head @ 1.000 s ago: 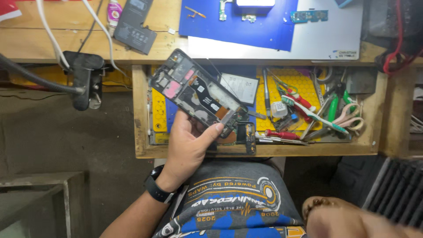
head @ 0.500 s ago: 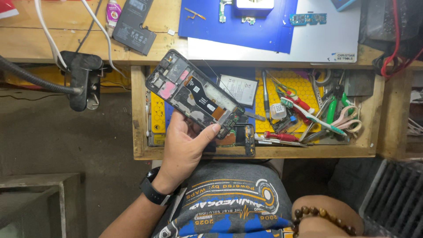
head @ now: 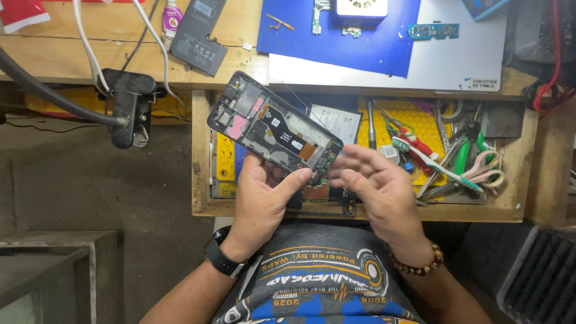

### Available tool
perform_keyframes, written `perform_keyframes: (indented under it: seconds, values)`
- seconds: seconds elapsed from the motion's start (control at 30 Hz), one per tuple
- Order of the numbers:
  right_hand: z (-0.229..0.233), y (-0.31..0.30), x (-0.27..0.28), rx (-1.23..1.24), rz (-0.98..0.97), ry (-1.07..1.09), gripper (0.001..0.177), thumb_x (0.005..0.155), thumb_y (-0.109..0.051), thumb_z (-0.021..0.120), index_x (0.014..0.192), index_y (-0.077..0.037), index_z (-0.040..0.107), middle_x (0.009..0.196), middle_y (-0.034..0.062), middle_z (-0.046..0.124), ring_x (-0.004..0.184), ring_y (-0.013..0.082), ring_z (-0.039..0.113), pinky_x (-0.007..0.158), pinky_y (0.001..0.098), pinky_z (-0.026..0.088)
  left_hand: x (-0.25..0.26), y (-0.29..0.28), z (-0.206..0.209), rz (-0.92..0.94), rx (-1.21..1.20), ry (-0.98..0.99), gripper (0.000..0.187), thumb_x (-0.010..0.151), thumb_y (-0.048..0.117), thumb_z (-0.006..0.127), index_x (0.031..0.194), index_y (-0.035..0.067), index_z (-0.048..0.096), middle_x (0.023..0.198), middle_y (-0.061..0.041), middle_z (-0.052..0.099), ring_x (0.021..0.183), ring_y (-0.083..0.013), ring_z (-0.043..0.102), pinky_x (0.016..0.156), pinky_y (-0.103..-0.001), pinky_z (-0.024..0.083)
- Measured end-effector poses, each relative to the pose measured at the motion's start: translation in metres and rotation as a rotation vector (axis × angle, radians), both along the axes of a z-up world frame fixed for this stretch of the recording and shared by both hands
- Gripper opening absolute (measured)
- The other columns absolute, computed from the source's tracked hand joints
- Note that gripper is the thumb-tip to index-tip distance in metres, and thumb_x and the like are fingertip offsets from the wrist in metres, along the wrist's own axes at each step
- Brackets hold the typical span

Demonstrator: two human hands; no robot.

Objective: The person is repairing a disassembled smartphone at a workbench. They use a small metal tool to scrape and clean the internal frame and components of the phone. The person handles the phone with both hands, rotating it to access different areas while working under a magnifying lamp.

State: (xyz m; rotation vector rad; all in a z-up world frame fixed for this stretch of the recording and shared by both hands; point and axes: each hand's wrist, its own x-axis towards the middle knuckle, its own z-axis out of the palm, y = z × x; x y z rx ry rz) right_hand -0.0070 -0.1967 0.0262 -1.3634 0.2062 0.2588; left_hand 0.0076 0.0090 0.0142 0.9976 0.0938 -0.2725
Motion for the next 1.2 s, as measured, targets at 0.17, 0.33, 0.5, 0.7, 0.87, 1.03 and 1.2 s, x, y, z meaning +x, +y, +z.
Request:
perform_keyframes:
  seconds: [0.17, 0.33, 0.5, 0.7, 0.87, 1.03, 1.2]
  values:
    - [-0.016, 0.011, 0.003, 0.051, 0.050, 0.059, 0.021, 0.102, 0.000, 0.066, 0.121, 0.009, 0.062, 0.106, 0.0164, 0.071, 0.094, 0.0159, 0.068, 0.083, 0.0281, 0.055, -0.003, -0.005, -0.002, -0.005, 0.068, 0.002, 0.044, 0.092, -0.003, 0.073, 0.130, 0.000, 0.051, 0.120, -0.010, 0.067, 0.110, -0.0171, 0.067, 0.097, -0.032, 0.057]
    - [-0.010, 0.014, 0.014, 0.149, 0.063, 0.071, 0.024, 0.098, 0.000, 0.066, 0.120, 0.008, 0.061, 0.110, 0.0131, 0.072, 0.096, 0.0143, 0.069, 0.086, 0.0292, 0.058, 0.001, 0.002, -0.003, -0.055, 0.064, -0.018, 0.038, 0.094, 0.001, 0.074, 0.127, -0.001, 0.054, 0.118, -0.012, 0.070, 0.107, -0.0186, 0.071, 0.094, -0.033, 0.060]
    - [0.007, 0.005, 0.035, 0.095, 0.125, 0.036, 0.028, 0.097, -0.001, 0.065, 0.123, 0.007, 0.061, 0.112, 0.0118, 0.073, 0.099, 0.0139, 0.069, 0.088, 0.0281, 0.059, 0.015, 0.022, -0.003, 0.000, -0.007, -0.127, 0.039, 0.102, 0.010, 0.072, 0.135, 0.001, 0.053, 0.125, -0.009, 0.068, 0.114, -0.0185, 0.068, 0.100, -0.034, 0.059]
    - [0.027, -0.002, 0.061, -0.016, 0.206, -0.031, 0.028, 0.097, 0.000, 0.069, 0.122, 0.008, 0.061, 0.108, 0.0129, 0.072, 0.094, 0.0142, 0.069, 0.085, 0.0276, 0.059, 0.028, 0.049, 0.009, 0.056, -0.054, -0.150, 0.036, 0.107, 0.027, 0.069, 0.129, 0.001, 0.062, 0.123, -0.013, 0.071, 0.109, -0.0244, 0.073, 0.091, -0.043, 0.066]
    - [0.034, -0.005, 0.073, 0.034, 0.219, -0.035, 0.027, 0.096, 0.001, 0.070, 0.120, 0.006, 0.061, 0.110, 0.0109, 0.073, 0.097, 0.0122, 0.070, 0.087, 0.0238, 0.058, 0.032, 0.060, 0.012, 0.040, -0.095, -0.131, 0.041, 0.107, 0.033, 0.068, 0.131, -0.001, 0.062, 0.122, -0.015, 0.072, 0.107, -0.0261, 0.074, 0.090, -0.044, 0.065]
    - [0.028, -0.011, 0.077, -0.053, 0.221, -0.050, 0.022, 0.095, 0.001, 0.074, 0.115, 0.004, 0.064, 0.100, 0.0060, 0.069, 0.088, 0.0080, 0.066, 0.077, 0.0197, 0.053, 0.033, 0.062, 0.010, 0.005, -0.114, -0.098, 0.044, 0.110, 0.036, 0.063, 0.132, -0.002, 0.061, 0.120, -0.017, 0.072, 0.108, -0.0275, 0.074, 0.094, -0.046, 0.065]
    - [0.014, -0.015, 0.075, -0.110, 0.189, 0.006, 0.021, 0.091, -0.002, 0.078, 0.106, 0.000, 0.065, 0.088, 0.0010, 0.069, 0.075, 0.0045, 0.065, 0.063, 0.0163, 0.049, 0.028, 0.059, 0.002, -0.007, -0.126, -0.014, 0.044, 0.109, 0.038, 0.061, 0.131, -0.001, 0.060, 0.121, -0.016, 0.071, 0.109, -0.0279, 0.073, 0.092, -0.046, 0.064]
